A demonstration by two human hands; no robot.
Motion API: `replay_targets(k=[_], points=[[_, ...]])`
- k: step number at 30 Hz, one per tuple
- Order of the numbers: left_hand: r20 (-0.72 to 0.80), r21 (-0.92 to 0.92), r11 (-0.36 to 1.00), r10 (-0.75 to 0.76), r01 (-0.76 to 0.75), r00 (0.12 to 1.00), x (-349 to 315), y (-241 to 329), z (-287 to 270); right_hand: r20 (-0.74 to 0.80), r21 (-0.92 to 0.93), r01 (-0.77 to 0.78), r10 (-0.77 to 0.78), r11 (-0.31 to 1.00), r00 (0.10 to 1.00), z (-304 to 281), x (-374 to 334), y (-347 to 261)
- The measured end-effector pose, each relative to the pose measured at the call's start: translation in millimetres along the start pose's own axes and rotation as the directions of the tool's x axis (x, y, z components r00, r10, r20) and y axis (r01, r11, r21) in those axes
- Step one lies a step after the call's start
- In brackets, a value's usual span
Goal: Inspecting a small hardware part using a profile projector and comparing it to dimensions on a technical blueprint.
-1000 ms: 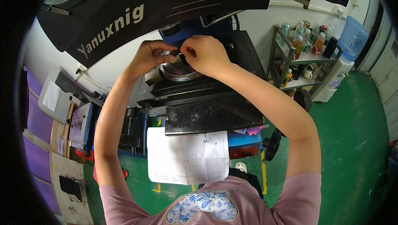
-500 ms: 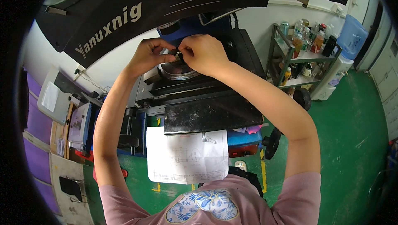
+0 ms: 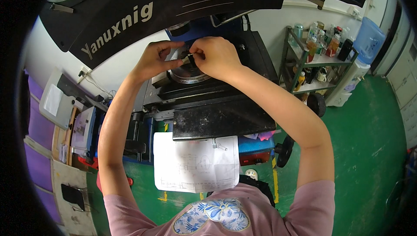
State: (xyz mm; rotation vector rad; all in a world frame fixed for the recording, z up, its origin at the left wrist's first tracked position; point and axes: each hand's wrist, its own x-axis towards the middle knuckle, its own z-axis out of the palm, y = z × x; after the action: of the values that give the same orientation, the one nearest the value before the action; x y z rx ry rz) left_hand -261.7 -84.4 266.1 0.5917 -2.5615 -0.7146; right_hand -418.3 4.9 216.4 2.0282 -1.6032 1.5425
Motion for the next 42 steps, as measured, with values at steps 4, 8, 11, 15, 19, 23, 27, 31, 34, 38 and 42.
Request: replay_targets(k=[4,8,11,15,19,23,27,31,34,38,42], points=[[-0.036,0.07,0.997,-0.017,0.02,0.999,0.4,-1.4,0.5,-0.019,-0.164,0.036,-0.04,0.986,0.999,-3.6,-2.7,-3.2],[-0.008,0.138,0.99,-0.011,0.012,1.0,6.6,-8.0,-2.1,0.07,-0.137,-0.033,0.043,0.99,0.997,-5.3,-3.9,-5.8],[0.003,0.15,0.988,0.029,-0.029,1.0,11.5,-14.4,-1.0,0.117,-0.114,-0.078,0.091,0.99,0.989,-2.8,1.2,-6.6],[-0.023,0.146,0.985,0.093,-0.088,0.995,14.8,-21.1,2.4,0.111,-0.118,-0.077,0.09,0.99,0.99,-0.9,5.3,-7.3],[-0.088,0.05,0.983,0.178,-0.174,0.98,7.5,-26.0,-0.7,0.182,-0.096,-0.191,0.206,0.977,0.962,-2.1,7.2,-5.8],[-0.163,0.139,0.99,0.033,-0.011,0.986,-4.9,-26.7,-7.3,0.177,-0.065,-0.276,0.283,0.959,0.943,-8.0,5.9,-3.7],[-0.125,0.125,0.992,-0.004,0.02,0.992,-16.1,-18.5,1.4,0.201,-0.133,-0.175,0.2,0.975,0.959,-12.1,4.7,-2.9],[-0.129,-0.033,0.998,0.048,-0.053,0.991,-19.3,-6.2,15.6,0.219,-0.119,-0.183,0.206,0.976,0.954,-11.5,5.5,-2.3],[-0.139,0.038,0.999,0.038,-0.033,0.99,-19.6,0.0,20.9,0.222,-0.127,-0.159,0.184,0.979,0.957,-10.7,5.7,-1.3],[-0.209,0.097,0.993,0.093,-0.073,0.974,-17.4,4.1,26.2,0.203,-0.169,-0.149,0.183,0.974,0.962,-8.4,5.8,-0.3],[-0.25,0.135,0.991,0.06,-0.027,0.966,-14.8,4.9,31.2,0.197,-0.132,-0.148,0.172,0.98,0.965,-7.9,4.6,0.1]])
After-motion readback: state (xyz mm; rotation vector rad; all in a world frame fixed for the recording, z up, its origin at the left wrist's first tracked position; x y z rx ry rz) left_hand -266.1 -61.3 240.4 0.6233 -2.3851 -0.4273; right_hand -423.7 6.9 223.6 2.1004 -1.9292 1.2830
